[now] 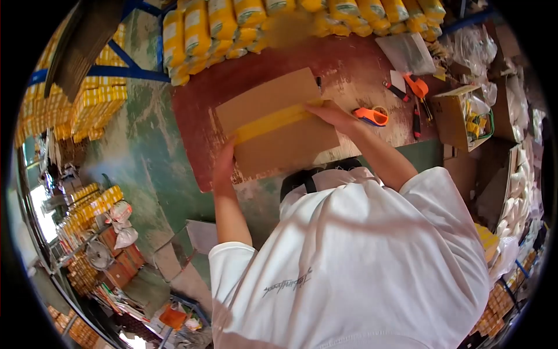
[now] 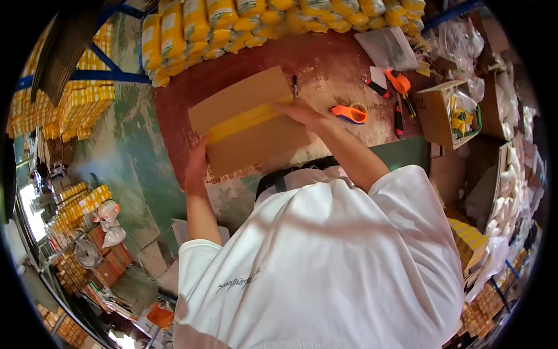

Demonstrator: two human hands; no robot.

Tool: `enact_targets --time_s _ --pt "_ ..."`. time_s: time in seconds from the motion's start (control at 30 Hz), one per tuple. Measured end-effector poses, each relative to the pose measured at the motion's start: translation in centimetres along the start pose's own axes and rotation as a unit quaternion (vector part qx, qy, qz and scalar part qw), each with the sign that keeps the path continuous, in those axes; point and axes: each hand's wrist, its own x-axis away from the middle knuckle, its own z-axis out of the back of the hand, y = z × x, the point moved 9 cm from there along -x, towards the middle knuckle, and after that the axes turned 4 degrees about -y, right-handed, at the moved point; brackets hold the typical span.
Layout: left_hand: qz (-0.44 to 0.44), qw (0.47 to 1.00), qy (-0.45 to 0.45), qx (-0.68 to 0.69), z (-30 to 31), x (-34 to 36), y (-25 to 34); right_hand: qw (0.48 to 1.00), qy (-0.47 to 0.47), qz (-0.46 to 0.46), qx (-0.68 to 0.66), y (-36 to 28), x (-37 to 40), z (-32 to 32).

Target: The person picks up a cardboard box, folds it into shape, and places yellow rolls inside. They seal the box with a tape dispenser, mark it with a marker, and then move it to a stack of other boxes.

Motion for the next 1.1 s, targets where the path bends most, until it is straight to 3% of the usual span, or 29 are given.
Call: enact_targets --time_s 0.07,0.17,0.27,0.33,0.37,0.43,0.53,0.57,0.67,0.77,1.0,1.07,1.1 --pt "0.034 0.999 0.029 0.008 -0.4 0.4 -0.2 1.000 0.009 -0.003 0.012 0.8 -0.4 0.2" --pt "-0.001 0.999 0.039 -0.021 -0.5 1.8 0.6 0.995 0.047 0.032 0.083 -1.0 1.7 -0.3" --pt "-0.125 0.989 0.037 0.067 -0.7 8.7 4.8 0.979 0.085 0.053 0.176 -3.7 6.4 -1.1" --pt "-0.209 0.971 0.058 0.097 1.6 11.9 5.4 0.985 0.032 0.136 0.102 -2.3 7.9 -0.1" --pt "-0.251 0.960 0.072 0.104 2.9 12.9 5.8 0.987 -0.015 0.146 -0.057 -2.7 8.9 -1.5" --pt "-0.184 0.971 0.057 0.143 4.7 12.0 3.7 0.912 -0.104 0.157 -0.366 -5.4 11.3 -3.9" --pt "-0.083 0.977 0.022 0.195 6.7 9.3 -0.4 0.940 -0.109 0.160 -0.281 -3.5 7.8 -2.9" --pt "-0.048 0.977 0.008 0.210 6.7 8.6 -1.2 0.944 -0.032 0.121 -0.304 -2.6 7.0 -2.9" --pt "-0.008 0.941 0.054 0.333 4.3 6.6 -2.9 0.969 0.157 0.071 -0.177 2.2 5.0 -0.8" --pt "-0.046 0.916 -0.009 0.398 6.8 -1.2 -9.5 0.964 0.132 0.108 -0.206 4.8 3.1 0.2" --pt "-0.030 0.933 -0.093 0.347 3.7 -3.6 -12.9 0.976 0.077 0.146 -0.144 10.5 -1.3 2.1" --pt "-0.024 0.939 -0.101 0.329 3.0 -3.6 -14.8 0.982 0.088 0.086 -0.146 14.0 -4.3 3.5" --pt "-0.020 0.942 -0.103 0.318 2.6 -3.6 -15.6 0.969 0.039 0.048 -0.240 16.5 -4.8 3.5"
